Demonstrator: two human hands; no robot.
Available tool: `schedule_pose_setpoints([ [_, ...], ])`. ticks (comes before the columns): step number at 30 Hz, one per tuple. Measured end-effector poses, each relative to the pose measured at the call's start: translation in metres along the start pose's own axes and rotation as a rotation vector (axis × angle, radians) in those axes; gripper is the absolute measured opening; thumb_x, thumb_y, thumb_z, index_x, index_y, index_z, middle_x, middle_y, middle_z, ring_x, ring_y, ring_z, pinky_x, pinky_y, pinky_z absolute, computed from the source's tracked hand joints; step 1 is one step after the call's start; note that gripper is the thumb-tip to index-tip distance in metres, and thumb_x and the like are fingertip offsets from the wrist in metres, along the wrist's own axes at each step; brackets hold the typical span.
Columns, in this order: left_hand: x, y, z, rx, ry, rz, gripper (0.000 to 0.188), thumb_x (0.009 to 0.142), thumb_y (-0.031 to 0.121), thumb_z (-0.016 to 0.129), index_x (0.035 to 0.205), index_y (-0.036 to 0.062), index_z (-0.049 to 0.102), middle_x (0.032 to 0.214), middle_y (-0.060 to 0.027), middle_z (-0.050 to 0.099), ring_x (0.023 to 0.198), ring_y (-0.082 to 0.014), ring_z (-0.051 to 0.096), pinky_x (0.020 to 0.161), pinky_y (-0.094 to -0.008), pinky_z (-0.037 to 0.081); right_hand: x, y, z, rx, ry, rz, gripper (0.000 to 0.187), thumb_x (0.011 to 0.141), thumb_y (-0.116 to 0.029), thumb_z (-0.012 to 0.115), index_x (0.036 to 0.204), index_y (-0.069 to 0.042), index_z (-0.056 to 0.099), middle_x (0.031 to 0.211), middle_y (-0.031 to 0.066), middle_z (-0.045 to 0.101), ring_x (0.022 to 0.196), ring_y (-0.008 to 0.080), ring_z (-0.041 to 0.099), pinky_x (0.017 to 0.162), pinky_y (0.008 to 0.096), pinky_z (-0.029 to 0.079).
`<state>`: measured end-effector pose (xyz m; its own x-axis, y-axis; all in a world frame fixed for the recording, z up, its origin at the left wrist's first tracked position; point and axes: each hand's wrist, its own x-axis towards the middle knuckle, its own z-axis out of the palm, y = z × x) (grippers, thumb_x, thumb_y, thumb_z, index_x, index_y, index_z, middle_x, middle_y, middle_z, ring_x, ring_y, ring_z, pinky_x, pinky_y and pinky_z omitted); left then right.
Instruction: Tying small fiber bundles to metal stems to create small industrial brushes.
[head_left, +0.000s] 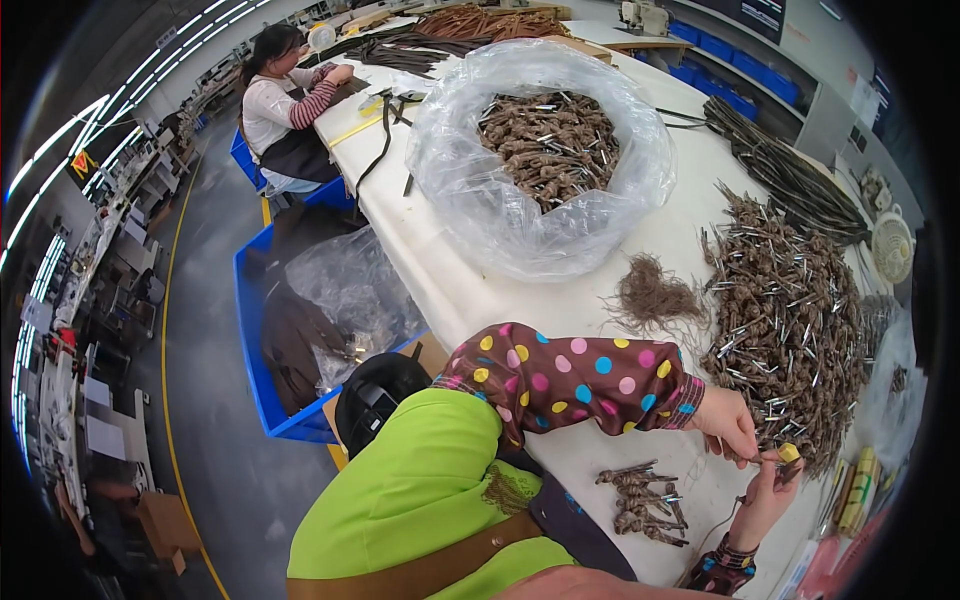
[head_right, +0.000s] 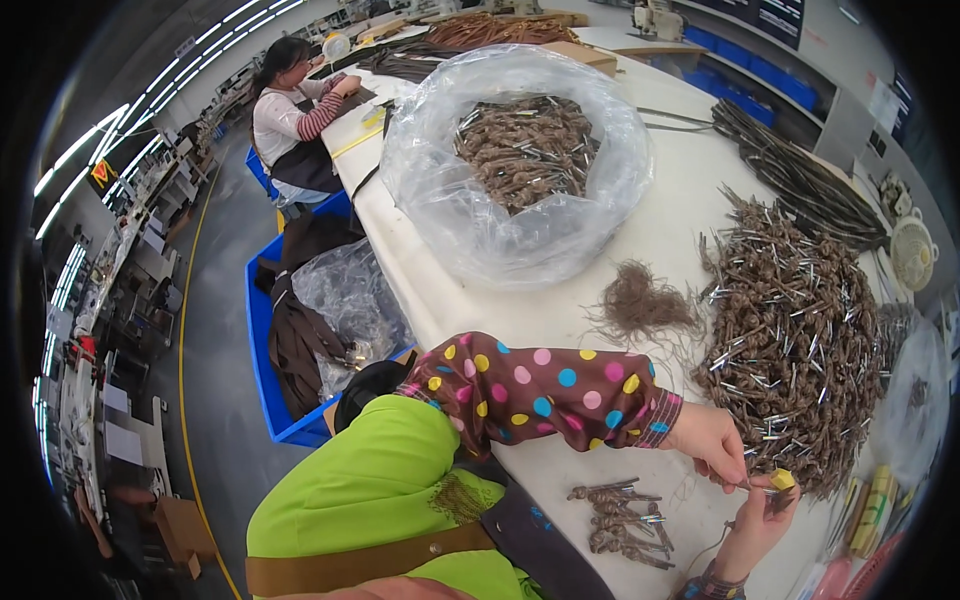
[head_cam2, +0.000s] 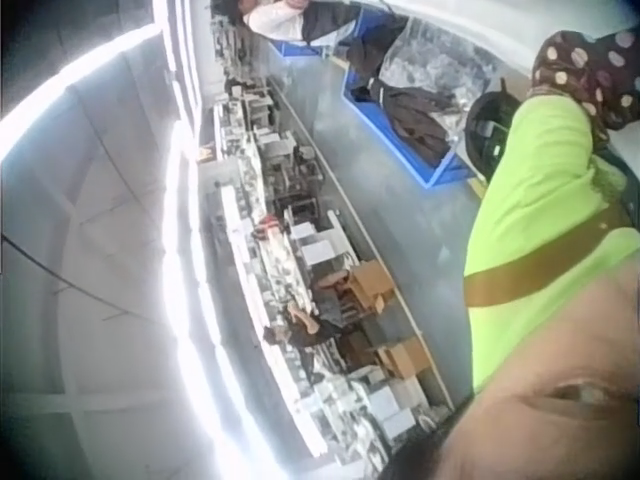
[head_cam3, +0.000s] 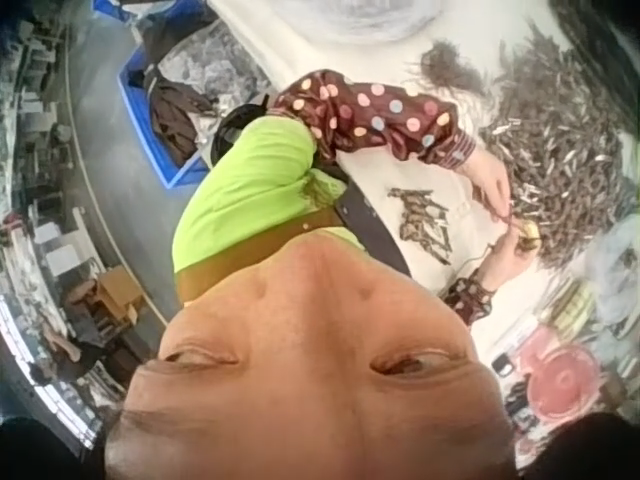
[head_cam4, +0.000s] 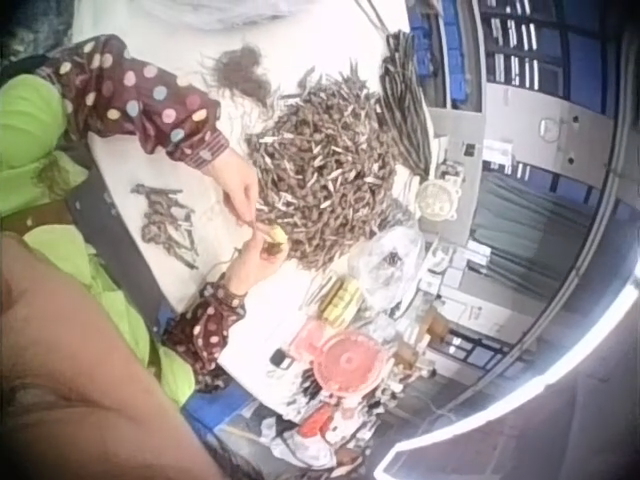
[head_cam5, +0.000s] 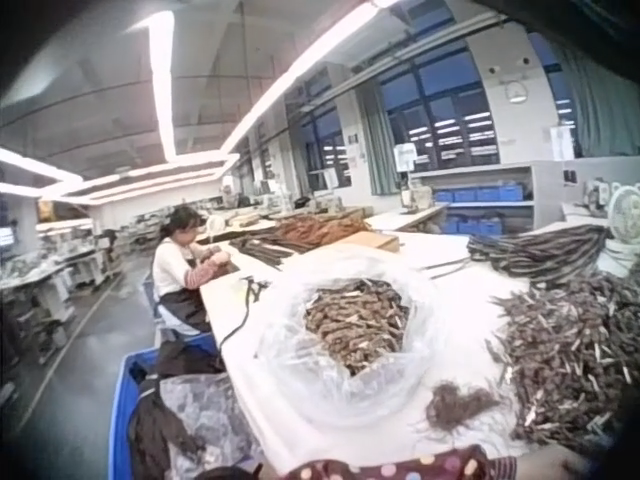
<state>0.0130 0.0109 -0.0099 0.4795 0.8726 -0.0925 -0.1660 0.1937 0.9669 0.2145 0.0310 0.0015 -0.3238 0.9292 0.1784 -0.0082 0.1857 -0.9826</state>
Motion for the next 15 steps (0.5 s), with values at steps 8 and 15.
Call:
schedule_pose_setpoints([
  [8, -0.002, -0.004, 0.007, -0.042, 0.124, -0.007, 0.018, 0.085, 0.022, 0.065, 0.089, 0.0047, 0.070, 0.083, -0.0006, 0.070, 0.074, -0.0078, 0.060, 0.065, -0.0214, 0.047, 0.000, 0.022, -0.012, -0.014, -0.033, -0.085, 0.017, 0.091, -0.006, 0.055, 0.107, -0.005, 0.051, 0.093, -0.0018, 0.056, 0.051, -0.0014, 0.031, 0.043, 0.0163, 0.021],
  [15, 0.014, -0.021, 0.006, -0.173, 0.127, 0.201, 0.021, 0.092, 0.016, 0.053, 0.093, -0.0038, 0.057, 0.083, -0.0175, 0.068, 0.067, -0.0219, 0.067, 0.060, -0.0298, 0.054, -0.003, 0.017, -0.022, -0.054, -0.026, -0.067, 0.022, 0.088, -0.009, 0.061, 0.108, -0.006, 0.051, 0.086, -0.0050, 0.050, 0.052, -0.0003, 0.031, 0.044, 0.0167, 0.021],
])
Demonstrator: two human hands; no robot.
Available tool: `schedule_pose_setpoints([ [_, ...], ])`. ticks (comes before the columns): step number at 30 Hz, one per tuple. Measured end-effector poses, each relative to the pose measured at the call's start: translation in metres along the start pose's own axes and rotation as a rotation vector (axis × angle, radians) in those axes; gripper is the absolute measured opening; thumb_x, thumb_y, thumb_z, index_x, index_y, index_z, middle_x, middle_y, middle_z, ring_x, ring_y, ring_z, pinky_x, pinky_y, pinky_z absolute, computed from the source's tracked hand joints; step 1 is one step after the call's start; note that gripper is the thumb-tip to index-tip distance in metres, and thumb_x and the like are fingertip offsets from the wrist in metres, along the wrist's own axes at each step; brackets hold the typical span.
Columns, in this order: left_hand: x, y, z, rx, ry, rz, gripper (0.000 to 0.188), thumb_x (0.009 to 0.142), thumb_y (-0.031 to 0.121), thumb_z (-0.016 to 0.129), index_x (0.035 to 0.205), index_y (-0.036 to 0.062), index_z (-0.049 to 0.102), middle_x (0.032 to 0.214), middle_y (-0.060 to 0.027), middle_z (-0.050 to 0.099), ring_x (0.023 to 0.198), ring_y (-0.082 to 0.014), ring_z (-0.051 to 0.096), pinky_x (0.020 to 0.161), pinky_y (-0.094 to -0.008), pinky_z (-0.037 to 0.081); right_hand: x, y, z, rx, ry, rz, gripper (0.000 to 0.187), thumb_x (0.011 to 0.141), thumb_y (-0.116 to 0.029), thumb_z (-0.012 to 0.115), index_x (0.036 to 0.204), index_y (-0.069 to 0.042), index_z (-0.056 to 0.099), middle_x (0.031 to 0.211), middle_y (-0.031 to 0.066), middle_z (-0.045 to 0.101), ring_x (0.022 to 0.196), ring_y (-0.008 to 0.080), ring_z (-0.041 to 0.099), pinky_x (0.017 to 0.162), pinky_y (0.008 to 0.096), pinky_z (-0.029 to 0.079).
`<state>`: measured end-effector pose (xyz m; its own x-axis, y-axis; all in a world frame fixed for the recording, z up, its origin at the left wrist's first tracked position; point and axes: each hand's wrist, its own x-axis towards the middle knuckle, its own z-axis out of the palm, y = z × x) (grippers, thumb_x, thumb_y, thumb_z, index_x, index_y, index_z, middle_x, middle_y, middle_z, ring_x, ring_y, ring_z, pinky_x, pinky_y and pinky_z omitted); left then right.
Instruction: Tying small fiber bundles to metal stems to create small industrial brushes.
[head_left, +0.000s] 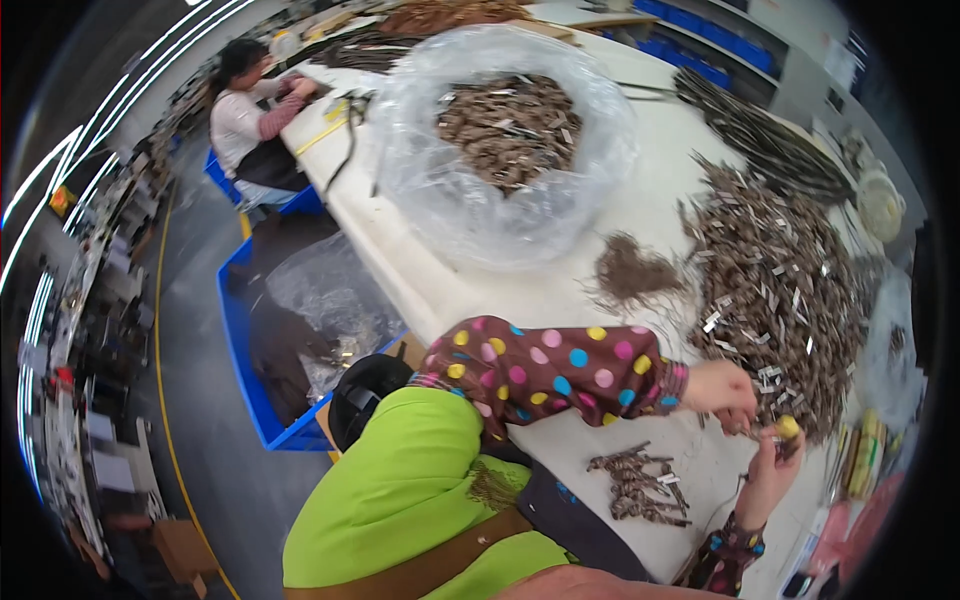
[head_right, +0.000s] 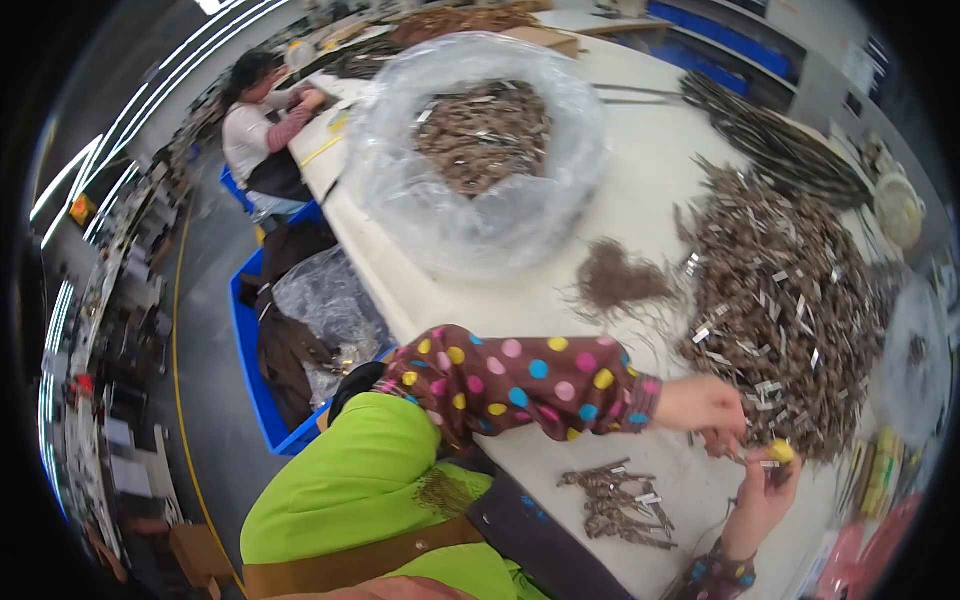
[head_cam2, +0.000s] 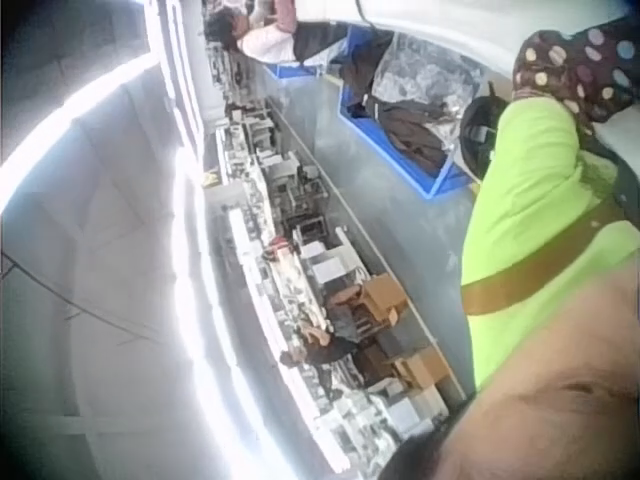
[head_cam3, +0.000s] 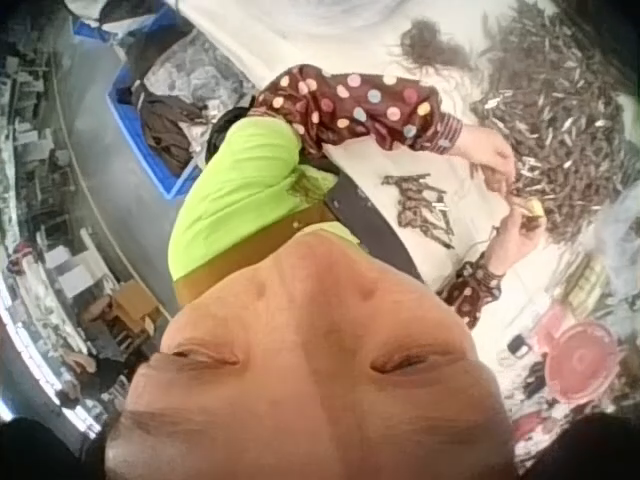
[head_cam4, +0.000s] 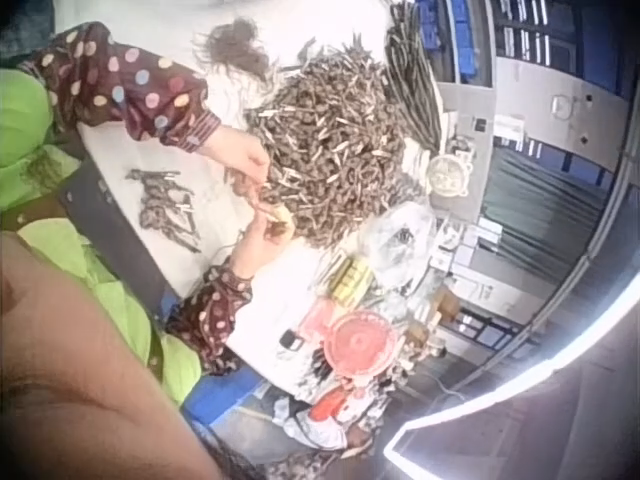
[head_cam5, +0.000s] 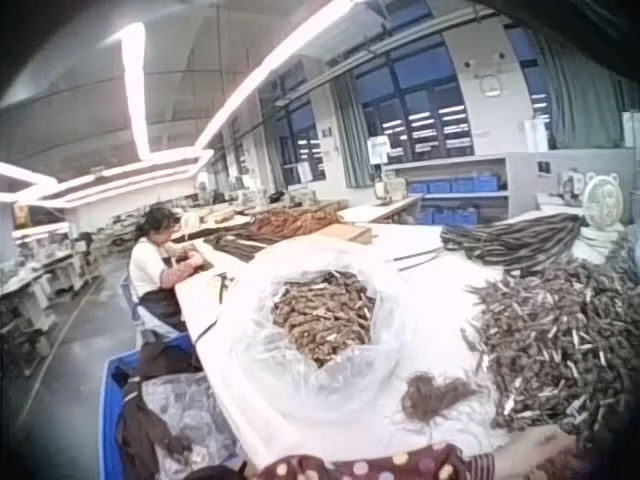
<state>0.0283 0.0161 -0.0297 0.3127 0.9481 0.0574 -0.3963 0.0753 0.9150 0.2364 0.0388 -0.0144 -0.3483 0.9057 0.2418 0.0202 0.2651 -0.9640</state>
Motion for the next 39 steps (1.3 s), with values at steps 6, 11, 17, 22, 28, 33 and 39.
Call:
schedule_pose_setpoints([
  [6, -0.004, 0.031, -0.043, 0.395, 0.297, -0.021, 0.026, 0.096, 0.025, 0.048, 0.108, 0.0020, 0.051, 0.094, -0.0092, 0.068, 0.077, -0.0126, 0.063, 0.068, -0.0252, 0.051, 0.013, -0.042, 0.023, 0.044, -0.078, 0.172, 0.025, 0.083, -0.004, 0.065, 0.106, -0.004, 0.054, 0.091, -0.0012, 0.059, 0.067, 0.0004, 0.043, 0.054, 0.0160, 0.032],
  [11, -0.009, 0.055, -0.028, 0.860, 0.127, 0.122, 0.021, 0.095, 0.018, 0.052, 0.108, 0.0024, 0.058, 0.092, -0.0044, 0.063, 0.086, -0.0103, 0.057, 0.075, -0.0252, 0.046, 0.019, -0.028, 0.004, 0.162, -0.232, 0.101, 0.028, 0.086, 0.001, 0.061, 0.112, -0.002, 0.052, 0.099, 0.0051, 0.062, 0.096, 0.0112, 0.057, 0.082, 0.0228, 0.045],
  [17, -0.020, 0.056, -0.019, 1.116, -0.266, -0.039, 0.025, 0.090, 0.024, 0.059, 0.106, 0.0055, 0.066, 0.094, -0.0097, 0.065, 0.085, -0.0197, 0.060, 0.079, -0.0299, 0.047, 0.013, -0.020, 0.005, 0.135, -0.253, -0.019, 0.027, 0.086, 0.001, 0.061, 0.112, 0.000, 0.052, 0.097, 0.0049, 0.063, 0.091, 0.0086, 0.057, 0.077, 0.0205, 0.044],
  [22, -0.019, 0.048, -0.005, 1.147, -0.166, 0.104, 0.026, 0.089, 0.021, 0.061, 0.109, 0.0051, 0.066, 0.093, -0.0104, 0.067, 0.088, -0.0214, 0.061, 0.078, -0.0304, 0.048, 0.011, -0.014, 0.010, 0.133, -0.241, -0.013, 0.028, 0.086, 0.001, 0.061, 0.112, 0.000, 0.053, 0.095, 0.0038, 0.064, 0.082, 0.0042, 0.055, 0.068, 0.0170, 0.042],
  [28, -0.019, 0.042, 0.001, 0.856, 0.019, 0.016, 0.020, 0.087, 0.006, 0.062, 0.105, 0.0010, 0.067, 0.093, -0.0072, 0.068, 0.083, -0.0138, 0.064, 0.076, -0.0257, 0.049, 0.012, -0.014, 0.011, 0.140, -0.231, -0.045, 0.028, 0.086, 0.000, 0.061, 0.113, 0.000, 0.053, 0.093, 0.0028, 0.063, 0.077, 0.0023, 0.053, 0.063, 0.0160, 0.040],
  [33, -0.020, 0.039, -0.007, 0.612, -0.067, 0.000, 0.012, 0.089, 0.002, 0.057, 0.098, -0.0024, 0.064, 0.092, -0.0115, 0.068, 0.080, -0.0150, 0.065, 0.074, -0.0266, 0.052, 0.018, -0.018, 0.004, 0.233, -0.337, 0.014, 0.033, 0.086, -0.002, 0.061, 0.117, 0.000, 0.050, 0.097, 0.0039, 0.062, 0.088, 0.0061, 0.057, 0.075, 0.0198, 0.045],
  [39, -0.021, 0.031, -0.002, 0.234, -0.237, -0.100, 0.007, 0.095, 0.007, 0.050, 0.097, 0.0004, 0.052, 0.094, -0.0092, 0.066, 0.081, -0.0124, 0.064, 0.071, -0.0249, 0.050, 0.019, -0.014, 0.004, 0.304, -0.443, 0.053, 0.039, 0.087, -0.002, 0.061, 0.123, 0.000, 0.046, 0.100, 0.0054, 0.062, 0.092, 0.0078, 0.057, 0.081, 0.0224, 0.046],
])
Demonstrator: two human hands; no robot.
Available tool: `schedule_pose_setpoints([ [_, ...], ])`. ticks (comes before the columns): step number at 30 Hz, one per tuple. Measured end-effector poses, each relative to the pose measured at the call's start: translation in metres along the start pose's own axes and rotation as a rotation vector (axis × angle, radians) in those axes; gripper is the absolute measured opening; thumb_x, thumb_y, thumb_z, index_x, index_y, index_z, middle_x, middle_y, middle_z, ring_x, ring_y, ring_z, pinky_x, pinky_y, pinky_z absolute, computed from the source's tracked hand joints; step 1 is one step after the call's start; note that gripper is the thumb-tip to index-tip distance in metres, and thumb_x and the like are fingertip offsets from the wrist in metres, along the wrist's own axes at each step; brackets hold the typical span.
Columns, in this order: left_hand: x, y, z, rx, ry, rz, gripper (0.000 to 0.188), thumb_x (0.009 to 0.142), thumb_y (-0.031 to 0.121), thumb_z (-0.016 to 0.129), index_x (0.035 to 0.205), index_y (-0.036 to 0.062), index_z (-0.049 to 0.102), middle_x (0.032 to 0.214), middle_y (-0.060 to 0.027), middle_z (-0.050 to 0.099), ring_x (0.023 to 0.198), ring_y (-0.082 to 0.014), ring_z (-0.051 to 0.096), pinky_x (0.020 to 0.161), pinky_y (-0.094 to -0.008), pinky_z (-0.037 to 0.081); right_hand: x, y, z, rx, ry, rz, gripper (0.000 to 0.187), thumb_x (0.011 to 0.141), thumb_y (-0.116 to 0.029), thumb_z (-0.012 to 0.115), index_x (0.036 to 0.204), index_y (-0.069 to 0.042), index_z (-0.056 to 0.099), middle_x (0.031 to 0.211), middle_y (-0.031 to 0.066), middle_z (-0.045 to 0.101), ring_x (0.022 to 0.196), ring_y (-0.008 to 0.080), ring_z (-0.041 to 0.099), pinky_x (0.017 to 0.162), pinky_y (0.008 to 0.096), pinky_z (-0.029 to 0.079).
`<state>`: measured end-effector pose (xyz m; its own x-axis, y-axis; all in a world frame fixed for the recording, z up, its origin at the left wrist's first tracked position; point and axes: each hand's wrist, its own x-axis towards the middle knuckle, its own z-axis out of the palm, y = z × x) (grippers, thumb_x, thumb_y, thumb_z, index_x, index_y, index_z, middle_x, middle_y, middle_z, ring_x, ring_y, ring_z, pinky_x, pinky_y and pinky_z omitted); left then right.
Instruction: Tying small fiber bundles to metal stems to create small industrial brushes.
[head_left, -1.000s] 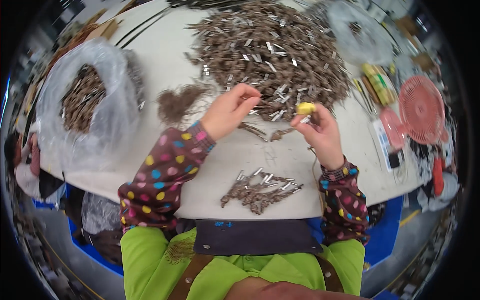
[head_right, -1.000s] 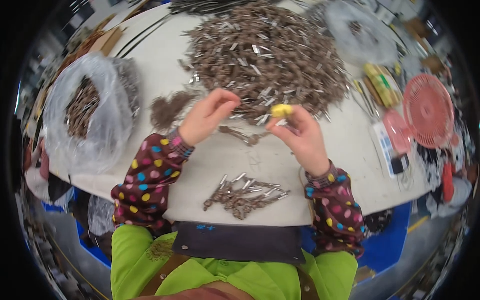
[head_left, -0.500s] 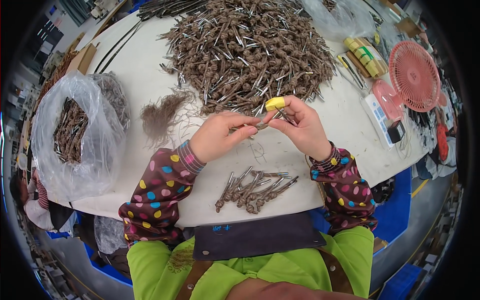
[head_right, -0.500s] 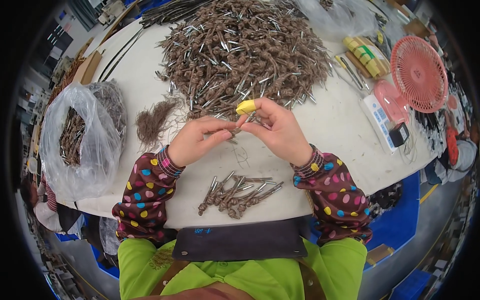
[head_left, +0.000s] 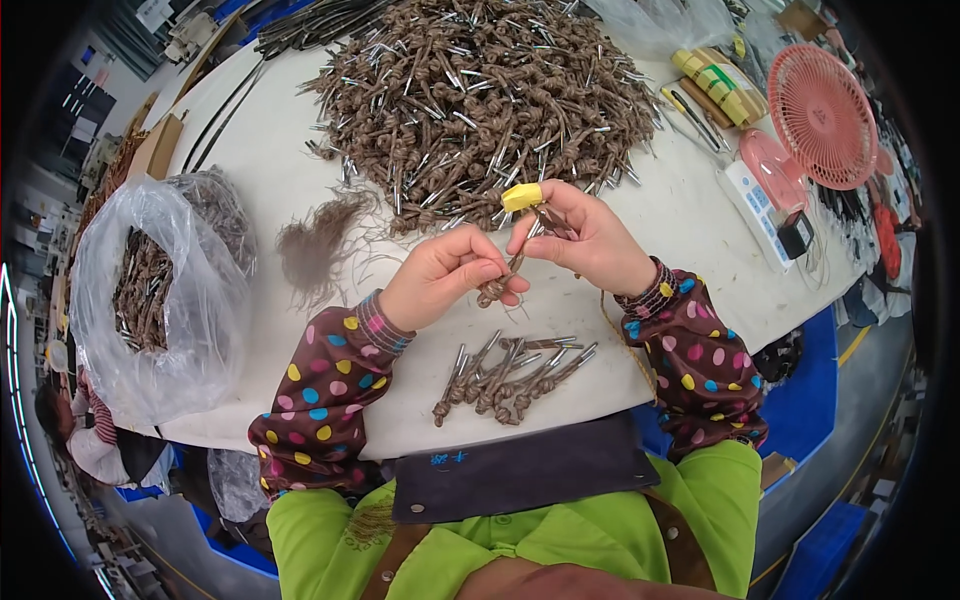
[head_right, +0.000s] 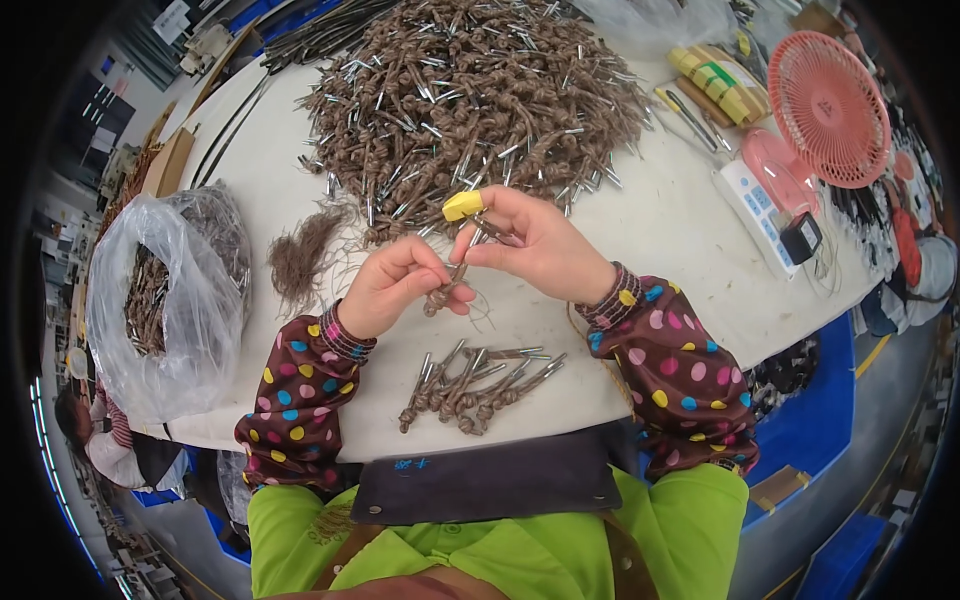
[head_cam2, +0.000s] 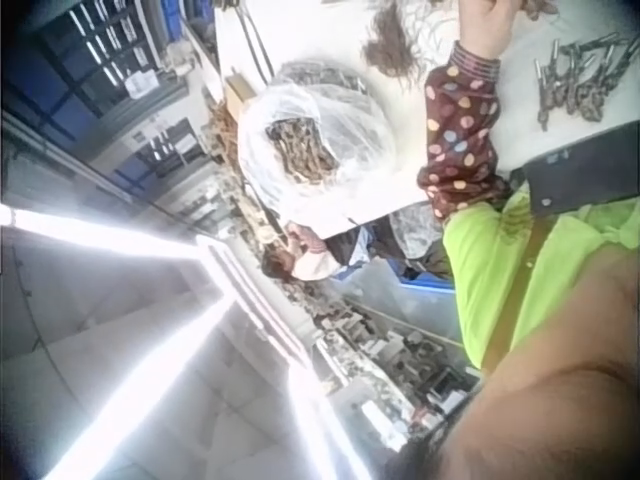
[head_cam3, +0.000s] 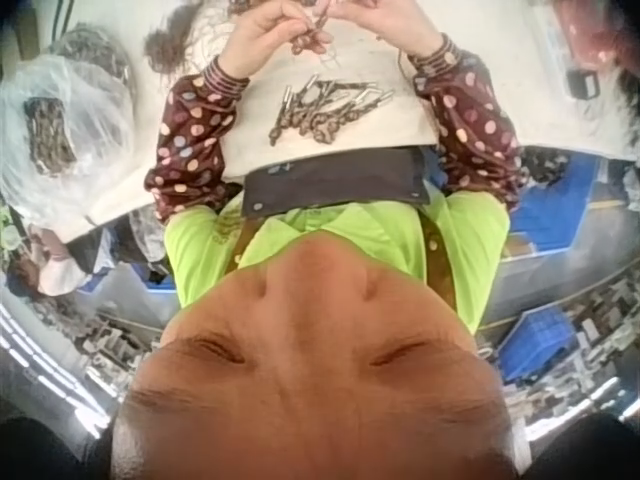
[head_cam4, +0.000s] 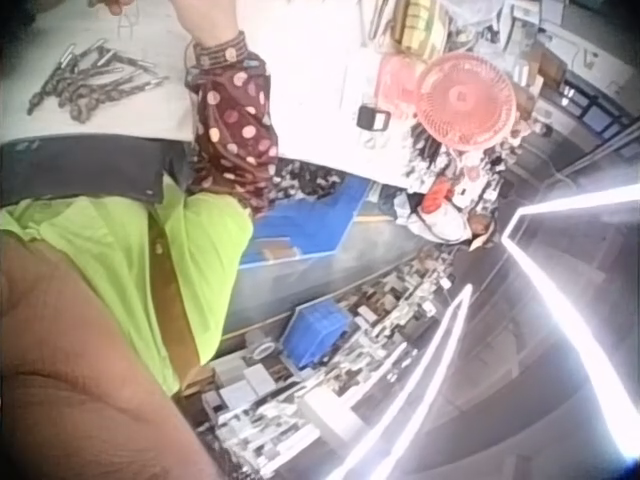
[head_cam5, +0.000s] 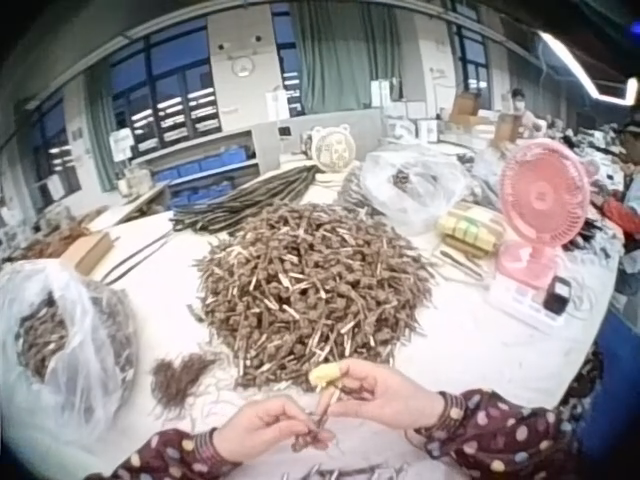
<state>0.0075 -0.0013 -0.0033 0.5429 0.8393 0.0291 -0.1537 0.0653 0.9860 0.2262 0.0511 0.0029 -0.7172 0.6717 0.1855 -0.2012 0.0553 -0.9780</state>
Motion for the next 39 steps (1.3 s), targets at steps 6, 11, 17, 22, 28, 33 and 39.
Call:
schedule_pose_setpoints([
  [6, 0.003, -0.008, -0.003, 0.186, 0.129, 0.178, 0.008, 0.097, 0.010, 0.047, 0.096, 0.0030, 0.051, 0.091, -0.0072, 0.065, 0.084, -0.0101, 0.059, 0.074, -0.0237, 0.046, -0.007, -0.007, 0.015, -0.421, 0.422, -0.086, 0.039, 0.088, -0.015, 0.063, 0.118, 0.001, 0.045, 0.090, 0.0070, 0.061, 0.075, 0.0120, 0.061, 0.064, 0.0263, 0.047],
  [11, 0.004, -0.009, -0.004, 0.269, 0.266, 0.229, 0.008, 0.097, 0.009, 0.048, 0.097, 0.0020, 0.051, 0.091, -0.0070, 0.064, 0.082, -0.0093, 0.058, 0.075, -0.0232, 0.046, -0.012, -0.012, 0.025, -0.693, 0.389, -0.133, 0.027, 0.088, -0.027, 0.062, 0.098, -0.004, 0.053, 0.082, 0.0087, 0.058, 0.064, 0.0201, 0.058, 0.056, 0.0297, 0.045],
  [17, 0.003, -0.014, -0.006, 0.448, 0.337, 0.271, 0.008, 0.094, 0.008, 0.053, 0.096, 0.0007, 0.056, 0.088, -0.0047, 0.063, 0.078, -0.0084, 0.057, 0.070, -0.0222, 0.046, -0.010, -0.003, 0.031, -0.990, 0.335, -0.225, 0.025, 0.084, -0.029, 0.065, 0.080, -0.007, 0.054, 0.075, 0.0053, 0.054, 0.060, 0.0246, 0.055, 0.052, 0.0322, 0.042],
  [22, 0.004, -0.016, -0.005, 0.535, 0.352, 0.296, 0.006, 0.092, 0.007, 0.057, 0.092, 0.0012, 0.059, 0.082, -0.0022, 0.061, 0.072, -0.0076, 0.055, 0.066, -0.0215, 0.045, -0.010, 0.000, 0.031, -1.037, 0.338, -0.259, 0.025, 0.083, -0.027, 0.067, 0.079, -0.006, 0.054, 0.073, 0.0047, 0.052, 0.057, 0.0238, 0.053, 0.050, 0.0315, 0.041],
  [28, 0.005, -0.015, -0.003, 0.535, 0.323, 0.252, 0.007, 0.092, 0.008, 0.058, 0.092, 0.0013, 0.059, 0.079, -0.0020, 0.061, 0.072, -0.0075, 0.054, 0.066, -0.0215, 0.045, -0.011, 0.000, 0.030, -1.093, 0.291, -0.197, 0.024, 0.085, -0.031, 0.062, 0.080, -0.009, 0.053, 0.077, 0.0042, 0.054, 0.065, 0.0252, 0.058, 0.053, 0.0353, 0.044],
  [33, 0.003, -0.018, -0.001, 0.450, 0.319, 0.220, 0.010, 0.095, 0.012, 0.053, 0.094, 0.0023, 0.055, 0.082, -0.0013, 0.059, 0.072, -0.0077, 0.054, 0.066, -0.0207, 0.044, -0.011, 0.002, 0.029, -0.968, 0.217, -0.137, 0.026, 0.084, -0.032, 0.064, 0.085, -0.009, 0.054, 0.082, 0.0047, 0.057, 0.067, 0.0251, 0.059, 0.056, 0.0339, 0.046],
  [39, 0.003, -0.008, -0.001, 0.264, 0.242, 0.120, 0.016, 0.099, 0.017, 0.044, 0.095, 0.0034, 0.050, 0.084, -0.0029, 0.057, 0.071, -0.0076, 0.053, 0.065, -0.0205, 0.042, -0.003, 0.000, 0.017, -0.758, 0.496, -0.310, 0.038, 0.077, -0.034, 0.073, 0.100, -0.007, 0.059, 0.080, 0.0052, 0.057, 0.068, 0.0212, 0.061, 0.060, 0.0295, 0.048],
])
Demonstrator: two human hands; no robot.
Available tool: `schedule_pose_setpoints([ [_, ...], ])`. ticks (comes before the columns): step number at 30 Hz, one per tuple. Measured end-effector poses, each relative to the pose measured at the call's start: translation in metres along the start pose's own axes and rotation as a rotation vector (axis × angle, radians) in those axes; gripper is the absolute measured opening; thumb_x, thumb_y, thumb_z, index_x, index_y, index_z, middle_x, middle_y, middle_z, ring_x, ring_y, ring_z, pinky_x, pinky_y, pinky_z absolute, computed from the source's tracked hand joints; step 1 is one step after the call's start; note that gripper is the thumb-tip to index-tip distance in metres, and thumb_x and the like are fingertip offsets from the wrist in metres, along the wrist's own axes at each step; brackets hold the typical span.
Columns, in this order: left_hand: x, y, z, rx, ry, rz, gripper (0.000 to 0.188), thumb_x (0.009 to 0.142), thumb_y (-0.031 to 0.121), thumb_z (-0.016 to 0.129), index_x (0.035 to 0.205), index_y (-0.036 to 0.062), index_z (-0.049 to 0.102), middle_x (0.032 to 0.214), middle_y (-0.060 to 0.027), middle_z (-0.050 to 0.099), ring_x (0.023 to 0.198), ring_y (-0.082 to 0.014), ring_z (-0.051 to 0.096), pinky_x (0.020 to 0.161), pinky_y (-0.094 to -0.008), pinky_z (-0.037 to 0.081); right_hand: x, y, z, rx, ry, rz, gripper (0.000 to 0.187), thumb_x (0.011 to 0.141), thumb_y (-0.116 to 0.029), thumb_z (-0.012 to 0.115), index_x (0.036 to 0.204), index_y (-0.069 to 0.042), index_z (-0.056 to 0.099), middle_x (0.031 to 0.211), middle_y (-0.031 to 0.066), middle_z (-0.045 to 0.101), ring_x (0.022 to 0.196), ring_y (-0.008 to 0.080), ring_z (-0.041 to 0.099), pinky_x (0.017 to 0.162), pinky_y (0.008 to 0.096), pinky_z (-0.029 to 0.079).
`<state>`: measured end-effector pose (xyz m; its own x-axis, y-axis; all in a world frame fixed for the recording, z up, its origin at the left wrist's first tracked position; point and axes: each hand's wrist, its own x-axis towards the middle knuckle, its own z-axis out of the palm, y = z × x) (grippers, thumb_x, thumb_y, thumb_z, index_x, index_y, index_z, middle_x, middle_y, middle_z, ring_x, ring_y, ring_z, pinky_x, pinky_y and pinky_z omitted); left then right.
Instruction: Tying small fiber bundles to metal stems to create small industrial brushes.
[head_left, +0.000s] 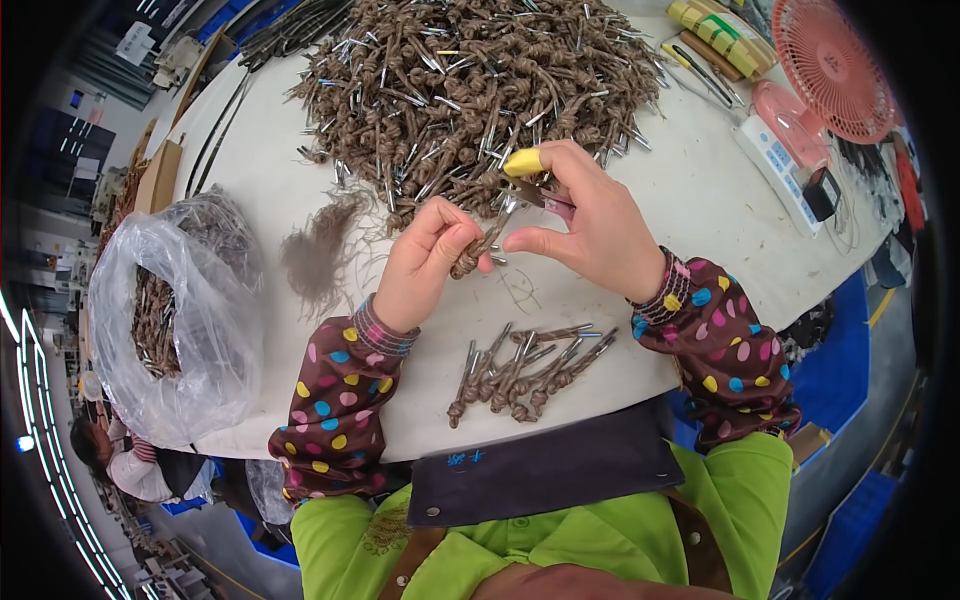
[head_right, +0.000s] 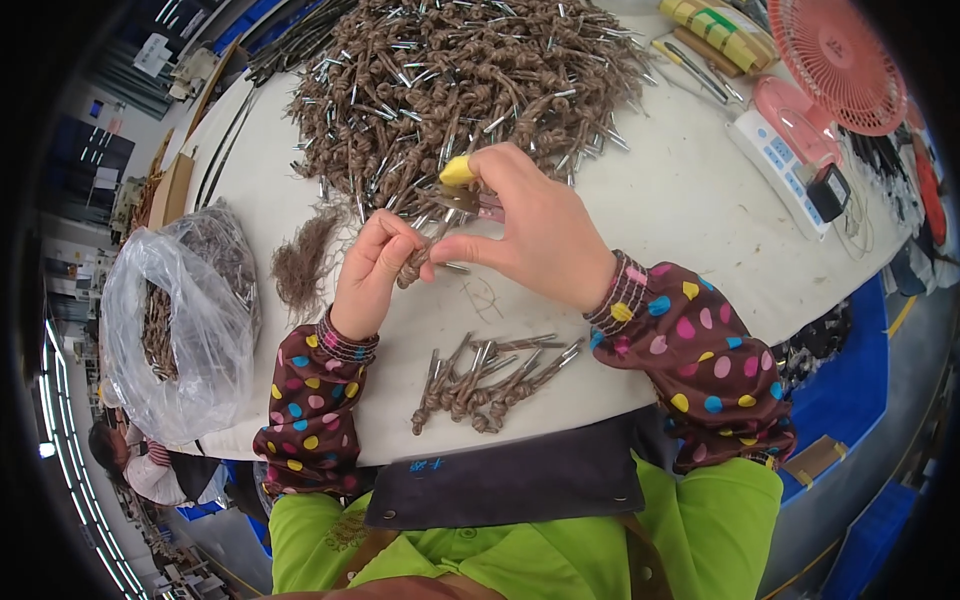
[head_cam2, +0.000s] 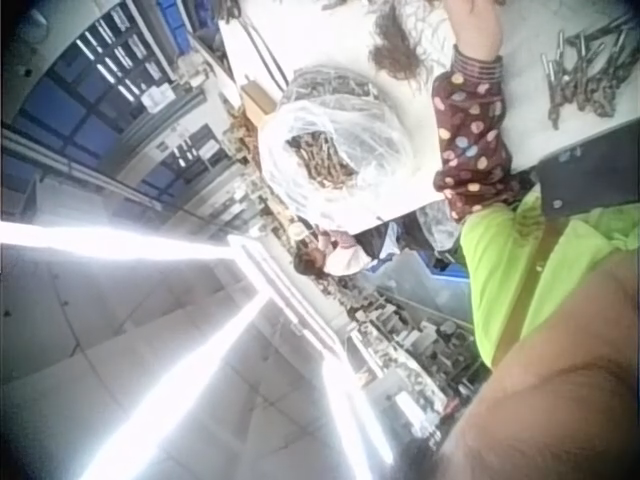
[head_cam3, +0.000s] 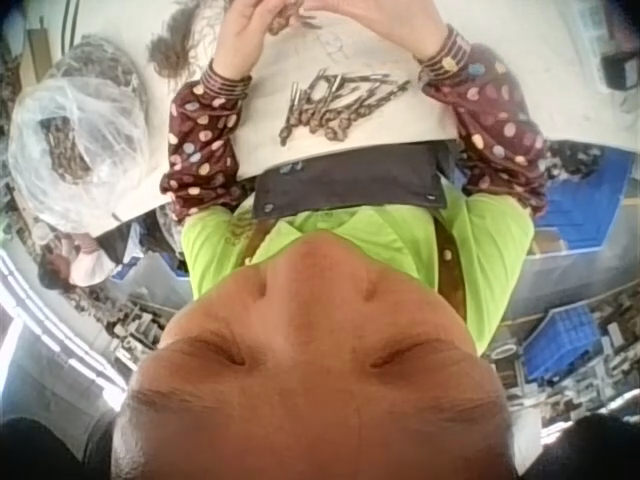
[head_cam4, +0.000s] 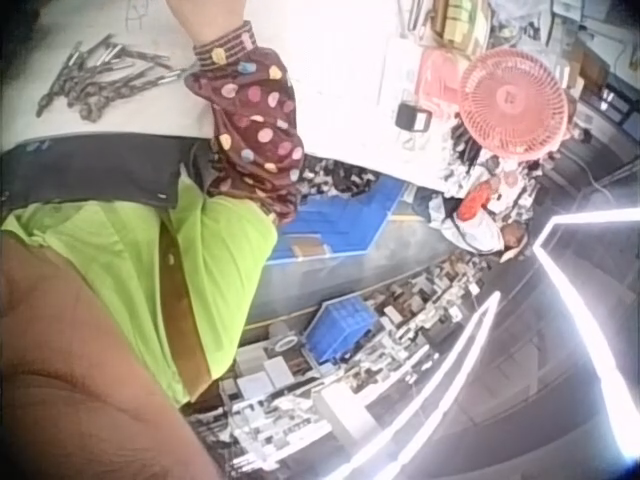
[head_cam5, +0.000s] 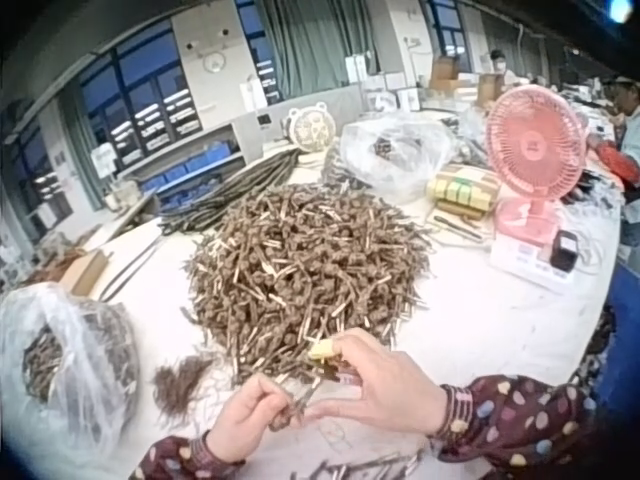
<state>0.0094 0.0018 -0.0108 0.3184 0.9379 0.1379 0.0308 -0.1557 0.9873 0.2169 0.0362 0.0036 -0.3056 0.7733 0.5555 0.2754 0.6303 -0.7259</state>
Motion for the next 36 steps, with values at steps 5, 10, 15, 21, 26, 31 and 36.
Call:
schedule_pose_setpoints([
  [5, -0.001, 0.008, -0.011, 0.026, -0.024, -0.087, 0.016, 0.099, 0.018, 0.044, 0.094, 0.0036, 0.049, 0.083, -0.0040, 0.058, 0.071, -0.0094, 0.055, 0.065, -0.0219, 0.042, -0.001, 0.004, -0.001, 0.182, -0.335, 0.281, 0.030, 0.077, -0.026, 0.074, 0.091, -0.003, 0.062, 0.074, 0.0054, 0.061, 0.059, 0.0154, 0.055, 0.056, 0.0259, 0.045],
  [10, 0.009, 0.014, -0.063, 0.603, 0.177, -0.138, 0.017, 0.095, 0.019, 0.052, 0.099, 0.0027, 0.055, 0.100, -0.0071, 0.063, 0.090, -0.0154, 0.059, 0.079, -0.0270, 0.044, 0.002, 0.011, 0.003, 0.173, -0.100, 0.286, 0.021, 0.078, -0.017, 0.073, 0.089, -0.003, 0.062, 0.073, 0.0056, 0.062, 0.058, 0.0113, 0.052, 0.055, 0.0236, 0.044],
  [15, 0.003, 0.022, -0.077, 1.470, 0.467, 0.191, 0.033, 0.081, 0.020, 0.067, 0.112, 0.0112, 0.059, 0.121, -0.0084, 0.057, 0.110, -0.0274, 0.053, 0.099, -0.0431, 0.035, 0.000, 0.014, 0.008, 0.220, -0.019, 0.209, 0.020, 0.077, -0.013, 0.074, 0.088, -0.002, 0.061, 0.076, 0.0055, 0.062, 0.058, 0.0100, 0.051, 0.054, 0.0227, 0.042],
  [21, 0.001, 0.047, -0.012, 0.865, 0.063, 0.154, 0.034, 0.081, 0.010, 0.067, 0.114, 0.0085, 0.060, 0.107, -0.0075, 0.065, 0.099, -0.0206, 0.061, 0.108, -0.0457, 0.028, -0.003, 0.005, 0.004, 0.117, -0.089, 0.232, 0.024, 0.077, -0.015, 0.075, 0.091, -0.002, 0.060, 0.078, 0.0051, 0.061, 0.059, 0.0110, 0.053, 0.056, 0.0228, 0.045],
  [26, 0.002, 0.030, -0.015, 0.892, 0.094, 0.226, 0.025, 0.081, 0.014, 0.068, 0.106, 0.0089, 0.065, 0.090, -0.0057, 0.066, 0.083, -0.0210, 0.062, 0.106, -0.0483, 0.030, 0.000, 0.001, 0.000, 0.092, -0.056, 0.142, 0.036, 0.080, -0.027, 0.072, 0.101, -0.003, 0.056, 0.089, 0.0049, 0.062, 0.059, 0.0146, 0.056, 0.054, 0.0283, 0.046],
  [31, 0.005, 0.025, -0.008, 0.870, 0.082, 0.237, 0.023, 0.082, 0.015, 0.067, 0.105, 0.0096, 0.065, 0.080, -0.0057, 0.062, 0.073, -0.0230, 0.058, 0.105, -0.0472, 0.031, -0.001, 0.010, 0.004, -0.289, -0.027, -0.137, 0.031, 0.082, -0.031, 0.068, 0.093, -0.006, 0.054, 0.085, 0.0051, 0.056, 0.066, 0.0229, 0.060, 0.054, 0.0321, 0.046],
  [36, 0.005, 0.023, -0.005, 0.794, 0.084, 0.232, 0.022, 0.083, 0.013, 0.067, 0.104, 0.0082, 0.066, 0.078, -0.0076, 0.063, 0.070, -0.0237, 0.060, 0.104, -0.0463, 0.035, -0.005, 0.005, 0.004, -0.392, -0.087, -0.161, 0.031, 0.079, -0.030, 0.070, 0.092, -0.006, 0.055, 0.086, 0.0053, 0.057, 0.065, 0.0213, 0.059, 0.054, 0.0306, 0.047],
])
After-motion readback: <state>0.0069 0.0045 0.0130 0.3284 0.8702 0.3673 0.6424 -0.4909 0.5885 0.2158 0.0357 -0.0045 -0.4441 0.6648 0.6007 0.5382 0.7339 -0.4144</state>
